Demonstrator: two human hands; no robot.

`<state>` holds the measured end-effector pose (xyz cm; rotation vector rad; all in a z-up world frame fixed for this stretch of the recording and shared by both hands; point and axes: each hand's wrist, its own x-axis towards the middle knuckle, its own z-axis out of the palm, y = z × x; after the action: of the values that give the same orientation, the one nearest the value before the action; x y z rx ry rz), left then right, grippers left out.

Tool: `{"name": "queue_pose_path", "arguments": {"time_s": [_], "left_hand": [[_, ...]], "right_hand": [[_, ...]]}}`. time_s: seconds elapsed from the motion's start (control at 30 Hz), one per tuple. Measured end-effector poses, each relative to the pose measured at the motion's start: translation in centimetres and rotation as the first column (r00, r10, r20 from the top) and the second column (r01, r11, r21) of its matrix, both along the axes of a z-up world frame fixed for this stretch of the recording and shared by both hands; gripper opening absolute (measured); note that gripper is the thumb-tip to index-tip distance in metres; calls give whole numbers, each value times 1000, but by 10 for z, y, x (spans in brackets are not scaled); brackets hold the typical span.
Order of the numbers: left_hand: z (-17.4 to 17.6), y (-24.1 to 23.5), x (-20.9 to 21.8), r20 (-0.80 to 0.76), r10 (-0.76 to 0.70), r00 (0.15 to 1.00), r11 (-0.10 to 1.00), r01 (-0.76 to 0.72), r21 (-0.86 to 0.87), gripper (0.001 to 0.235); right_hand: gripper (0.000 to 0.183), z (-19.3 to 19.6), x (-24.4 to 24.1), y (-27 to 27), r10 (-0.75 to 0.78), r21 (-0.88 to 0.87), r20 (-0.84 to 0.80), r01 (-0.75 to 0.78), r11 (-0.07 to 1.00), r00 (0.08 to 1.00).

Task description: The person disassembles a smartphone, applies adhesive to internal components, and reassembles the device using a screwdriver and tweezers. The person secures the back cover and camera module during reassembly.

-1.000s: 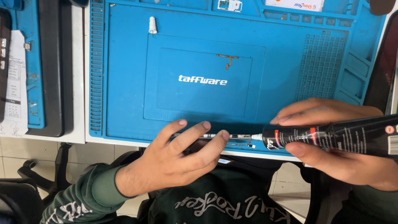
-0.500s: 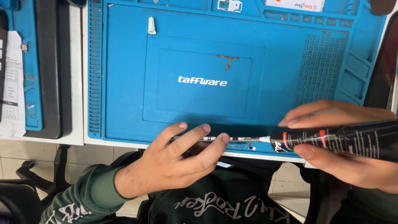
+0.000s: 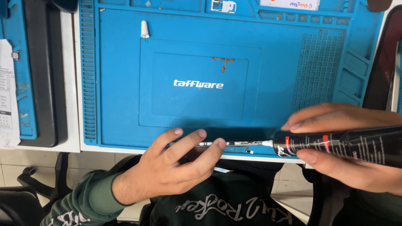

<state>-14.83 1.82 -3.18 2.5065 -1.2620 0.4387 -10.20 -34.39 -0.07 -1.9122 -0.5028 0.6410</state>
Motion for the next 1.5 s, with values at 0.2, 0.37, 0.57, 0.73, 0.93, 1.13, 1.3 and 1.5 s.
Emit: {"name": "queue_pose_path", "arguments": {"time_s": [0.2,0.37,0.57,0.73,0.93,1.13,1.3,1.5], "left_hand": [[-1,2,1,-31,-26,999,999,24,-47,20],[-1,3,1,-11,-18,1000,1000,17,-19,20],[-1,2,1,-39,-15,999,999,13,-39,19],[-1,2,0,-35,-13,999,999,12,-30,22],[-2,2,0,-29,-10,1000,1000,10,-27,23],[-3,2,1,-39,-14,999,999,13,-39,21],[-3,3,1,-33,-17,999,999,16,-29,24],[-3,2,-1,-62,-7,998,999,5,-41,18]], "right_hand": [[41,-2,3,-5,36,6,44,-36,999,998],[39,-5,1,-12,39,10,32,-39,999,999],[39,-5,3,-16,54,-35,63,-52,998,997],[39,15,33,18,134,150,75,-144,978,988],[37,14,15,22,-14,38,11,13,999,1000],[37,-6,-2,-11,21,-38,39,-20,999,999],[37,5,9,0,36,-4,2,-36,999,999],[36,-11,2,-21,30,0,28,-30,1000,999]]}}
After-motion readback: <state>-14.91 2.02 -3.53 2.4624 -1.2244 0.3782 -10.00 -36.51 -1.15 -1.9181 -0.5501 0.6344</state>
